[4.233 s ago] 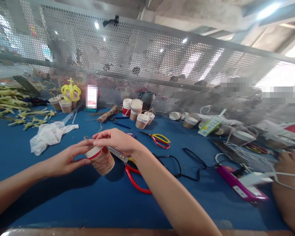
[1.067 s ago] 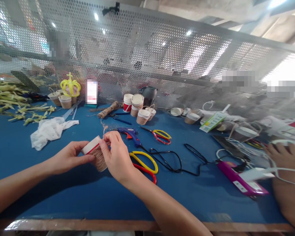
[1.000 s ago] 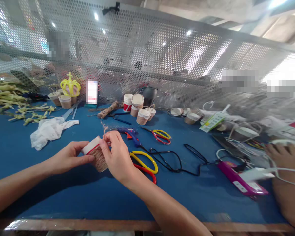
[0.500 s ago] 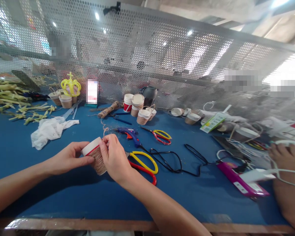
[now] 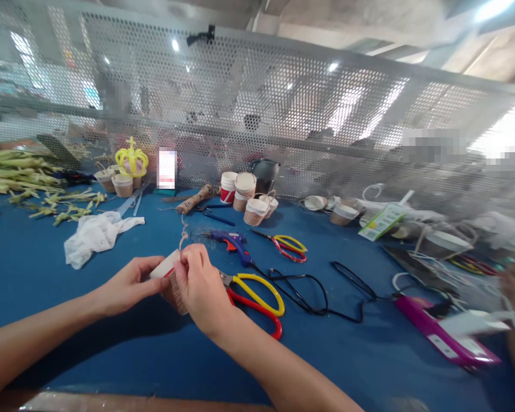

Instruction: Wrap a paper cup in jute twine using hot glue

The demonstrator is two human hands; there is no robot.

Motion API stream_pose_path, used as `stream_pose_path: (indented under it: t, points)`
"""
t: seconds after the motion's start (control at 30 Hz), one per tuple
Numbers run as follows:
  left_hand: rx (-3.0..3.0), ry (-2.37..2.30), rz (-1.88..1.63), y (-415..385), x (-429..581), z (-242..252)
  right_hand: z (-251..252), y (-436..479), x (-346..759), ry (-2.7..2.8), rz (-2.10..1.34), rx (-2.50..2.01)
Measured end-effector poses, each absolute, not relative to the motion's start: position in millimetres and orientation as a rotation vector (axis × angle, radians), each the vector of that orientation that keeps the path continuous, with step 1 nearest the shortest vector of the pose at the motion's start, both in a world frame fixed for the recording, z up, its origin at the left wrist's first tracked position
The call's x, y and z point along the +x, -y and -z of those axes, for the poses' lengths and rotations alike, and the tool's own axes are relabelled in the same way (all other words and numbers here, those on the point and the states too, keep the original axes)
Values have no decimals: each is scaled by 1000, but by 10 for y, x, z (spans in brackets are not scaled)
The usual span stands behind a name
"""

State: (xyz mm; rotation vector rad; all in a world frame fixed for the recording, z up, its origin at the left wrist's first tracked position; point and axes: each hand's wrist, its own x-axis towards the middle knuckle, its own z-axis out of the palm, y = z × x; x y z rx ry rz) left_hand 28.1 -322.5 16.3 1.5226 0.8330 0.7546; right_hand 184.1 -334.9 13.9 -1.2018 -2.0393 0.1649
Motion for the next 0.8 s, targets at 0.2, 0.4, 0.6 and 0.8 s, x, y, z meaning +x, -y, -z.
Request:
stream_pose_path:
  t: [0.2,0.4,0.6,0.8]
  points:
    - [1417,-772,-762,3211,313,-134,-115,3329,1864,2067,-108,-1198]
    - [1366,-738,-761,3205,333,-171,-76,3293,1875,2061,-78,-1185]
    - [1356,-771,-821,3191,358,-125,-65,3255,1848,2072,-65,-1177]
    - [1335,-749,-843,3161,381,-65,-62,3244,1868,2070,-95,-1184]
